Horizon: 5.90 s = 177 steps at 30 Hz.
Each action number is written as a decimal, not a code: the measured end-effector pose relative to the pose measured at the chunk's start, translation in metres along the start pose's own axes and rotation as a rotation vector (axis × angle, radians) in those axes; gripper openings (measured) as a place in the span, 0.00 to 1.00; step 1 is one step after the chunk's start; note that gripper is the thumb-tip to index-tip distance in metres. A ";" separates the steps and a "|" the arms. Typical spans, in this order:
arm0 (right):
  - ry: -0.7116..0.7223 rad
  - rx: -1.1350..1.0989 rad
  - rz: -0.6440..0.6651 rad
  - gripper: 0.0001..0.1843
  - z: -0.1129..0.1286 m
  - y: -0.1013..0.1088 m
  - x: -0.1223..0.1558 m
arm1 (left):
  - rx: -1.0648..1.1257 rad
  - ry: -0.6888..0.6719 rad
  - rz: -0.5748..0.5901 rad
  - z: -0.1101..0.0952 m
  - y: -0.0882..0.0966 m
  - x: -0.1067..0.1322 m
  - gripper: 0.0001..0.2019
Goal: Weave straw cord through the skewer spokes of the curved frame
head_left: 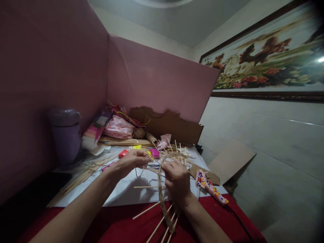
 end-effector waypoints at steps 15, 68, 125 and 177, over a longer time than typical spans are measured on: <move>0.049 0.016 -0.041 0.14 0.009 0.007 -0.001 | 0.082 0.085 0.067 -0.008 -0.001 0.010 0.08; 0.037 -0.073 -0.003 0.19 0.006 -0.009 0.004 | -0.431 0.046 0.247 0.010 -0.017 0.012 0.18; -0.121 0.155 0.140 0.04 -0.011 -0.035 -0.051 | -1.424 -0.479 -0.216 -0.060 -0.024 0.030 0.13; -0.183 -0.242 0.288 0.15 -0.011 -0.053 -0.011 | -1.697 -0.452 -0.251 -0.032 -0.021 0.019 0.13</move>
Point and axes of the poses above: each hand's wrist, its own x-axis away from the middle knuckle, its own y-axis out of the back of the hand, z = x × y, the point moved 10 cm from there along -x, towards the middle knuckle, and after that the axes turned 8 degrees about -z, right-handed, at the moved point
